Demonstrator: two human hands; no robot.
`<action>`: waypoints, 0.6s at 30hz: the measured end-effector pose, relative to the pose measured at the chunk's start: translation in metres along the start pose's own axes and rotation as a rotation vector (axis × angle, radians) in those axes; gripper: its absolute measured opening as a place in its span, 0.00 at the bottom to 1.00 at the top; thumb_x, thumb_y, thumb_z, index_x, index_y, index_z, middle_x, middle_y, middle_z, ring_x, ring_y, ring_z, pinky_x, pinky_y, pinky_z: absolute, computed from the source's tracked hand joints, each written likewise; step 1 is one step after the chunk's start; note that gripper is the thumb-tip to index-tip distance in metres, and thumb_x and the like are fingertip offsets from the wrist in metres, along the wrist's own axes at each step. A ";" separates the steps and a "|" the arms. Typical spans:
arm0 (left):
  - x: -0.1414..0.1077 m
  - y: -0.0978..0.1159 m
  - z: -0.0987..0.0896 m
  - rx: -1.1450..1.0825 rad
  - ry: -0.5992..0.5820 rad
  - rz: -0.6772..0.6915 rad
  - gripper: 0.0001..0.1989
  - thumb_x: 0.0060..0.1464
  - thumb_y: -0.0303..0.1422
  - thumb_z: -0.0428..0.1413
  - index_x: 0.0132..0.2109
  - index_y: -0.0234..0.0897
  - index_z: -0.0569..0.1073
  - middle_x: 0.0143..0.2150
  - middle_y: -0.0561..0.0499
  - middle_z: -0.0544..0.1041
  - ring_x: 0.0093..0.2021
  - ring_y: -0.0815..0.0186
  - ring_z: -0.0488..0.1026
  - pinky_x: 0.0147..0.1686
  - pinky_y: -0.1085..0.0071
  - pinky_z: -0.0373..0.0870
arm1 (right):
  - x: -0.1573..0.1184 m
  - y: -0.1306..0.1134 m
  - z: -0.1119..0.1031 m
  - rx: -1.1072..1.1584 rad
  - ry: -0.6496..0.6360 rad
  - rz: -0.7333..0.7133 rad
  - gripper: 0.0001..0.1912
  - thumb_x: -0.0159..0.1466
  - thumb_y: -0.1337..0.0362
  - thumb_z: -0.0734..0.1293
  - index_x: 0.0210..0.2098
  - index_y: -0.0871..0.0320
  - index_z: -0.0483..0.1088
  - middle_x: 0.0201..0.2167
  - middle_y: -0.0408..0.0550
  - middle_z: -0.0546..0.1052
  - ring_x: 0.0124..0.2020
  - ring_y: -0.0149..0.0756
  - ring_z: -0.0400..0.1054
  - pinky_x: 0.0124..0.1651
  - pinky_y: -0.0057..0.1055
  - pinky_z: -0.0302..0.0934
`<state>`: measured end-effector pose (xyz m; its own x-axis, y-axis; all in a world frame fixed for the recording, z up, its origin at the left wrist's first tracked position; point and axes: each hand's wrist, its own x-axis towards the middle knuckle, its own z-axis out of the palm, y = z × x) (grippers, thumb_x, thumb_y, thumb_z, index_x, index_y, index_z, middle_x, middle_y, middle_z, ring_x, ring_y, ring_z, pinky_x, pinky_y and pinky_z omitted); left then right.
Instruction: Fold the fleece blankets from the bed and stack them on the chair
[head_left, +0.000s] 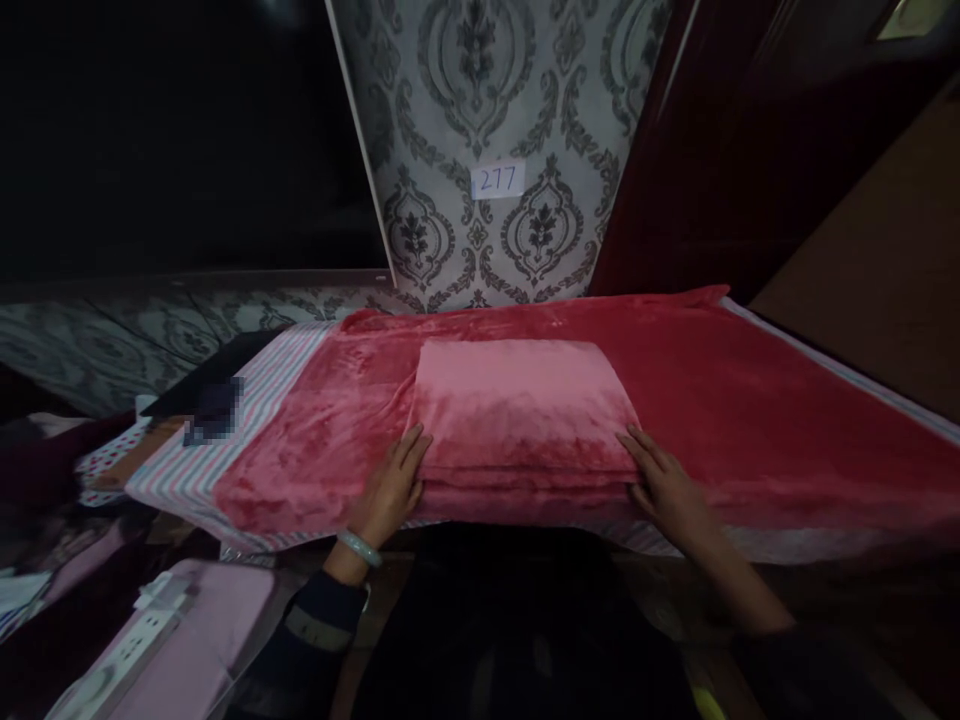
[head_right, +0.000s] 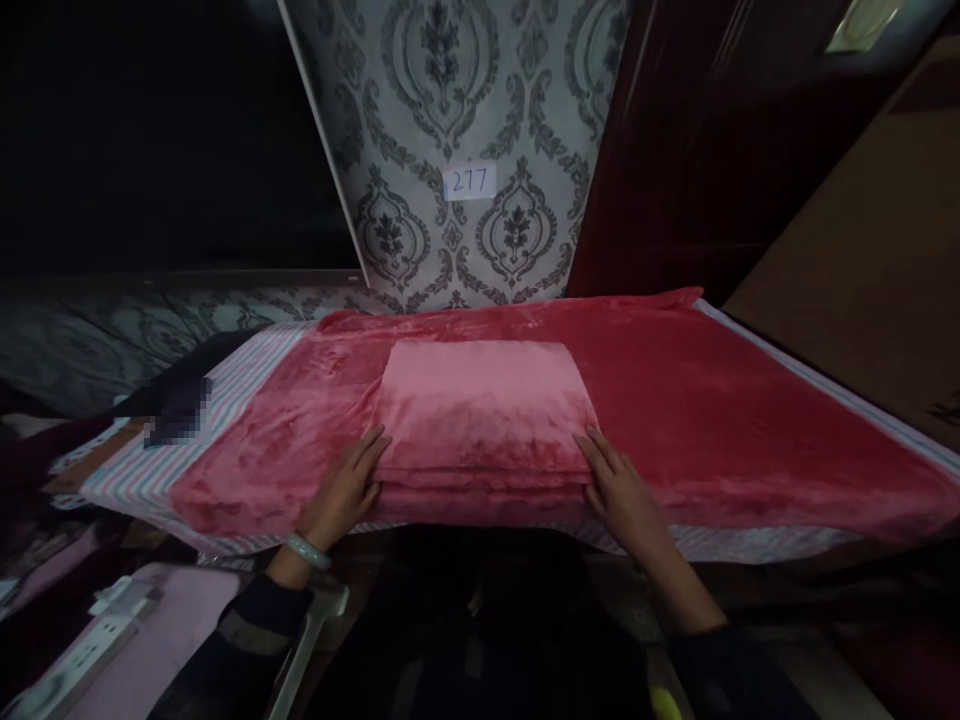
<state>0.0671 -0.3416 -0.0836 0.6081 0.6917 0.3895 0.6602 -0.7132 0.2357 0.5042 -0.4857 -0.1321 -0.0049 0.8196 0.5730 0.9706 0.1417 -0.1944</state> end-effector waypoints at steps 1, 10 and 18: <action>-0.001 0.000 0.001 -0.003 0.014 0.000 0.36 0.54 0.20 0.51 0.70 0.39 0.62 0.73 0.42 0.61 0.72 0.54 0.61 0.69 0.52 0.63 | 0.000 -0.001 0.002 -0.003 0.010 0.001 0.41 0.66 0.71 0.59 0.75 0.45 0.44 0.71 0.54 0.60 0.64 0.51 0.65 0.59 0.49 0.67; -0.003 -0.007 0.016 -0.013 0.138 0.022 0.36 0.53 0.17 0.50 0.69 0.38 0.64 0.71 0.41 0.63 0.70 0.54 0.62 0.69 0.51 0.63 | 0.002 -0.005 0.015 0.010 0.078 0.059 0.42 0.61 0.74 0.59 0.73 0.48 0.50 0.69 0.56 0.63 0.63 0.51 0.66 0.59 0.50 0.67; 0.004 -0.011 0.008 0.007 0.148 0.033 0.33 0.52 0.19 0.51 0.65 0.37 0.68 0.67 0.40 0.69 0.65 0.52 0.69 0.65 0.51 0.68 | 0.008 0.001 0.016 0.092 0.088 0.068 0.37 0.58 0.74 0.58 0.67 0.51 0.63 0.67 0.54 0.66 0.64 0.46 0.65 0.62 0.48 0.65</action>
<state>0.0657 -0.3298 -0.0914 0.5583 0.6430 0.5243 0.6440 -0.7343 0.2147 0.5010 -0.4700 -0.1402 0.0852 0.7777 0.6228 0.9419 0.1409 -0.3048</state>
